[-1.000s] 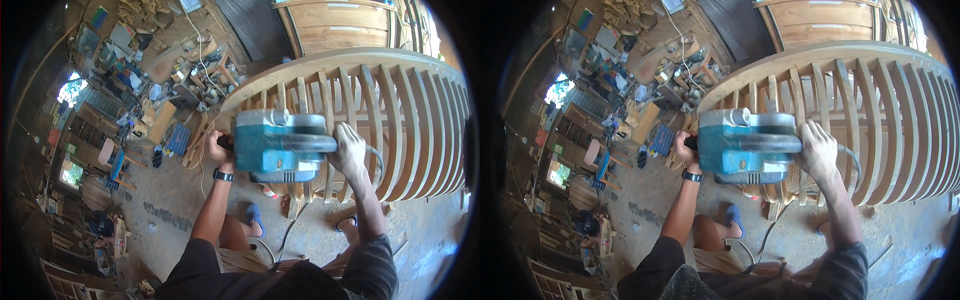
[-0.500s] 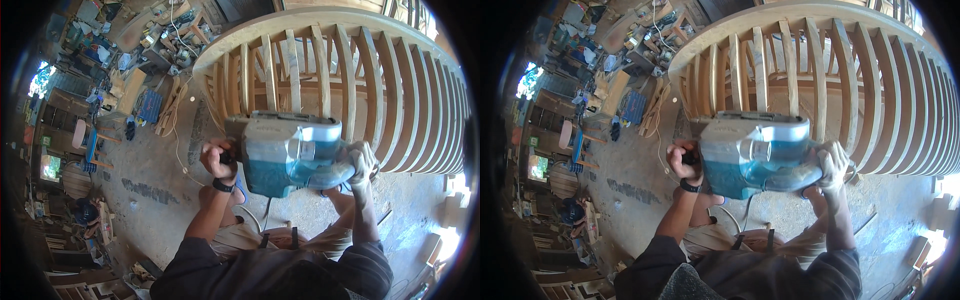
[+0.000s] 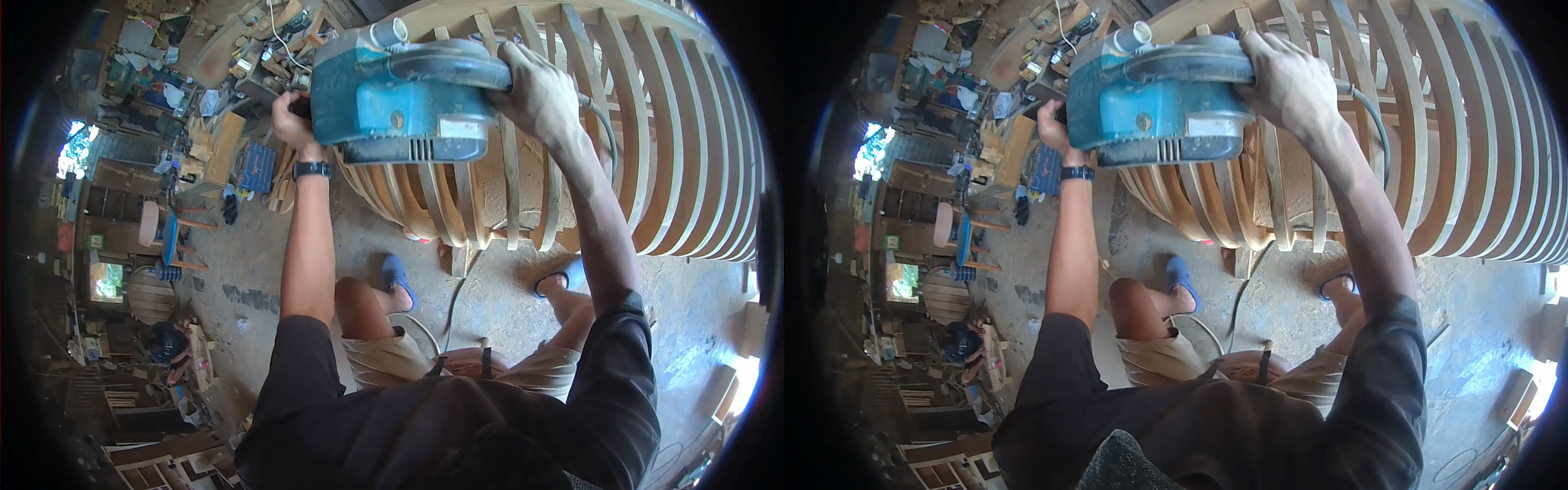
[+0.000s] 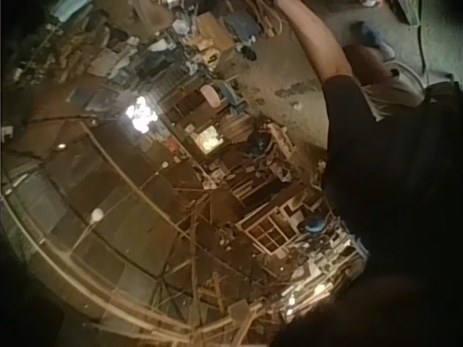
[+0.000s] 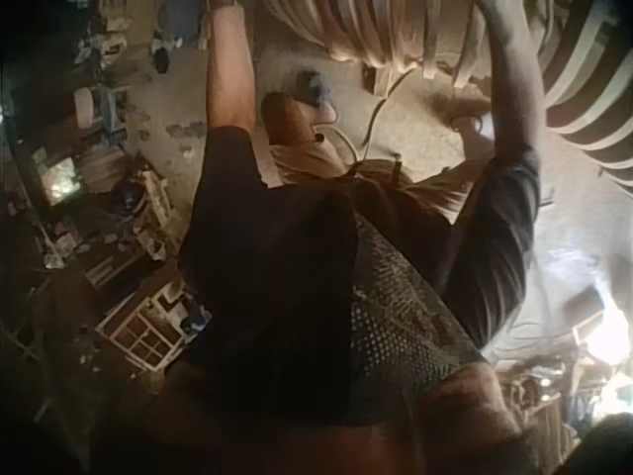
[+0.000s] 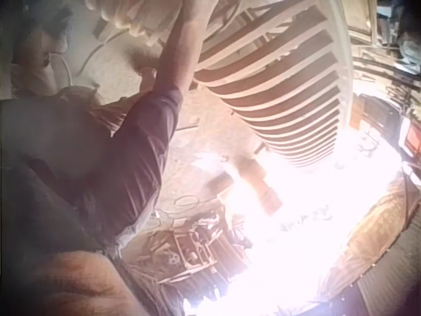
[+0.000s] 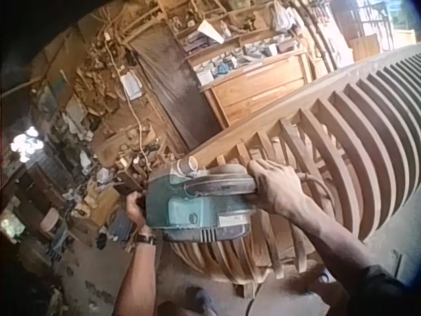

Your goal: The person uses a belt sander to smooth the surface and edges of curved wooden ribs that form a large rounded furniture frame.

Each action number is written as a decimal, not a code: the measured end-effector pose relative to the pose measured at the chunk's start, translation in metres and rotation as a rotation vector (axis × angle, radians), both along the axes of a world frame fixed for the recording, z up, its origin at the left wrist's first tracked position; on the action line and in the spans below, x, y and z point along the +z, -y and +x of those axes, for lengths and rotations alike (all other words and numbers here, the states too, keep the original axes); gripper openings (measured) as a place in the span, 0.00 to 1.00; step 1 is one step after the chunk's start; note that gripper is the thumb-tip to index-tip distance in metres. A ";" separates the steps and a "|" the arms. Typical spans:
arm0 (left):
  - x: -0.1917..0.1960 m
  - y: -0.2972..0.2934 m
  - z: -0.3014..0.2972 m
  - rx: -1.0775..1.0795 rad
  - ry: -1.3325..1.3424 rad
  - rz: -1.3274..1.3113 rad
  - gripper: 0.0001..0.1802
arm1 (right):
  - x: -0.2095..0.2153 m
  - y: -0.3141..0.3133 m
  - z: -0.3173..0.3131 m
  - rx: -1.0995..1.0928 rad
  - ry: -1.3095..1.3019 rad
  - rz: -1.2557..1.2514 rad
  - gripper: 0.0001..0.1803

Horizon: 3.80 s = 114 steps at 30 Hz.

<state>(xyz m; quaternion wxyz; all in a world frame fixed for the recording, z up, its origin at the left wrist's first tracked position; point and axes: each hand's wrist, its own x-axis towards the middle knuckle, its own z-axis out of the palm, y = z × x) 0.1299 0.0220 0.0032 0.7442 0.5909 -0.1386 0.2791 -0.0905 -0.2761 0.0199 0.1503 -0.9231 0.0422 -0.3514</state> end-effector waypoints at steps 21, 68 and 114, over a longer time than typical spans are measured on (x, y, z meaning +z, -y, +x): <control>-0.073 -0.055 -0.116 -0.144 -0.023 -0.144 0.15 | -0.091 -0.045 -0.114 0.122 0.228 -0.035 0.10; -0.056 -0.023 -0.108 -0.330 0.058 -0.247 0.07 | -0.060 0.010 -0.079 0.232 0.047 0.124 0.25; -0.124 -0.059 -0.160 -0.137 0.045 -0.253 0.14 | -0.054 -0.023 -0.079 0.430 0.084 -0.228 0.18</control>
